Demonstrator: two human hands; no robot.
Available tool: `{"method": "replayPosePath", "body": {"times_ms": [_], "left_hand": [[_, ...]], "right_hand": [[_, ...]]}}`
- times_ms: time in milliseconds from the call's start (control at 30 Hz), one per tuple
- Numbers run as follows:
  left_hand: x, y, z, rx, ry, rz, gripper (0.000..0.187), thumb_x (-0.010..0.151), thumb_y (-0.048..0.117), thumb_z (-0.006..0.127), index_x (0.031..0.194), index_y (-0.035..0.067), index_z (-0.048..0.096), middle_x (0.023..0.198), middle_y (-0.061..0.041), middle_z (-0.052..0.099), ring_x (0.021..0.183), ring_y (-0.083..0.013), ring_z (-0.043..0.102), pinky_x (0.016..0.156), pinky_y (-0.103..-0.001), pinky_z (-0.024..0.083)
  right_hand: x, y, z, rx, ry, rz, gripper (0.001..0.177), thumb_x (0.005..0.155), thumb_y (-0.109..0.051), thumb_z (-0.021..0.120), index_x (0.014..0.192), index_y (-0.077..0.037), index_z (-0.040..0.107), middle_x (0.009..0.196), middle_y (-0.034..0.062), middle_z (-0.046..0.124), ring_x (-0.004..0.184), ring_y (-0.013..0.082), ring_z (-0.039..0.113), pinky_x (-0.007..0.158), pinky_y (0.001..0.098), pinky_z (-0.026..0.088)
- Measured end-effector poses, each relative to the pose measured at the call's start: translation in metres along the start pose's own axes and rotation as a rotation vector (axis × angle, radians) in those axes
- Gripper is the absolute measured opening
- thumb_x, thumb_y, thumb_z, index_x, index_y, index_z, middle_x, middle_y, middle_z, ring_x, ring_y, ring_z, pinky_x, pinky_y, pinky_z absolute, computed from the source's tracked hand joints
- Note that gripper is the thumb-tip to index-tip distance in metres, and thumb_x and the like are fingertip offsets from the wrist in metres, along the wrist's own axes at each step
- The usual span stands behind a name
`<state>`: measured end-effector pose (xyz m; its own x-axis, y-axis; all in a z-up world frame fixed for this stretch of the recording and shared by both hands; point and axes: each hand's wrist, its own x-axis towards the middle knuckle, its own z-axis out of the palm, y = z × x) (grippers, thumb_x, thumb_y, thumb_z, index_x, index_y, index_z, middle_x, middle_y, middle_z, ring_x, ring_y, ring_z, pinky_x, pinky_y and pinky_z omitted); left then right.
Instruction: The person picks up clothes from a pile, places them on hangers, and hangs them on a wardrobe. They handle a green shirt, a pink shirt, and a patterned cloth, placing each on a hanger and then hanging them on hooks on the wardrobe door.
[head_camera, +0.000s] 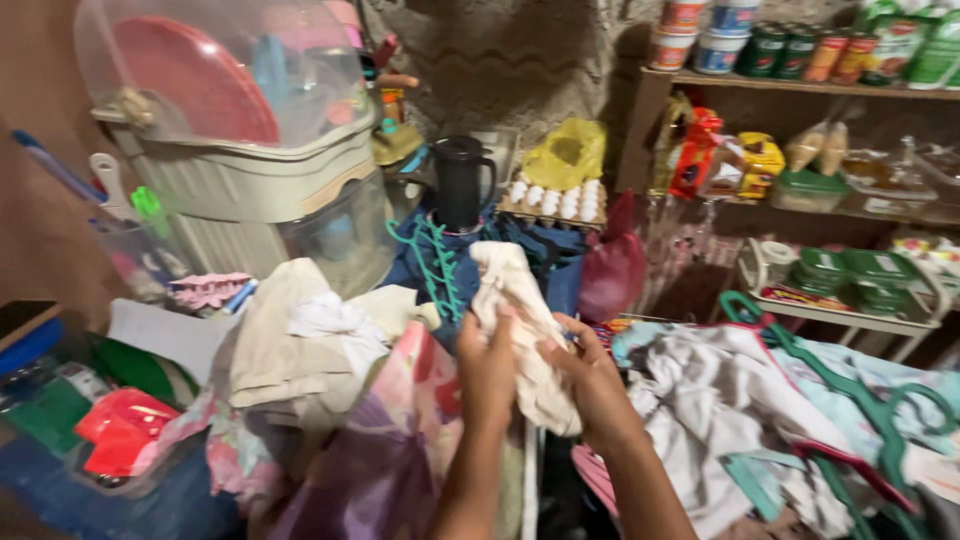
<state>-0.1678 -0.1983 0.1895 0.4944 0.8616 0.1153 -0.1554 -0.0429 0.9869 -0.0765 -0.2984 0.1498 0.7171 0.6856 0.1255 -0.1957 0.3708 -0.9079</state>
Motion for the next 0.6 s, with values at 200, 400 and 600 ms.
{"method": "replayPosePath", "body": {"times_ms": [200, 400, 600], "left_hand": [[0.143, -0.012, -0.067, 0.169, 0.406, 0.767, 0.054, 0.090, 0.004, 0.067, 0.141, -0.003, 0.049, 0.140, -0.027, 0.054, 0.129, -0.0396, 0.051, 0.110, -0.046, 0.038], [0.203, -0.089, -0.136, 1.104, 0.223, 0.422, 0.047, 0.093, 0.013, 0.061, 0.140, 0.019, 0.060, 0.140, -0.013, 0.059, 0.141, -0.0348, 0.051, 0.120, -0.045, 0.040], [0.212, -0.145, -0.133, 1.208, -0.113, -0.122, 0.055, 0.091, 0.022, 0.058, 0.145, 0.019, 0.057, 0.151, -0.012, 0.055, 0.141, -0.0341, 0.052, 0.114, -0.049, 0.043]], "right_hand": [[0.012, -0.009, 0.044, 0.417, -0.118, -0.021, 0.058, 0.093, -0.019, 0.061, 0.147, -0.010, 0.045, 0.139, 0.0145, 0.061, 0.123, 0.0268, 0.061, 0.101, 0.0411, 0.048], [0.017, 0.009, 0.070, 0.469, -0.184, -0.022, 0.058, 0.095, -0.020, 0.060, 0.148, -0.004, 0.043, 0.143, 0.0184, 0.056, 0.125, 0.0306, 0.058, 0.106, 0.0465, 0.047], [0.026, 0.015, 0.065, 0.497, -0.226, -0.045, 0.058, 0.097, -0.021, 0.059, 0.149, -0.001, 0.042, 0.145, 0.0190, 0.055, 0.130, 0.0312, 0.057, 0.108, 0.0465, 0.047]]}}
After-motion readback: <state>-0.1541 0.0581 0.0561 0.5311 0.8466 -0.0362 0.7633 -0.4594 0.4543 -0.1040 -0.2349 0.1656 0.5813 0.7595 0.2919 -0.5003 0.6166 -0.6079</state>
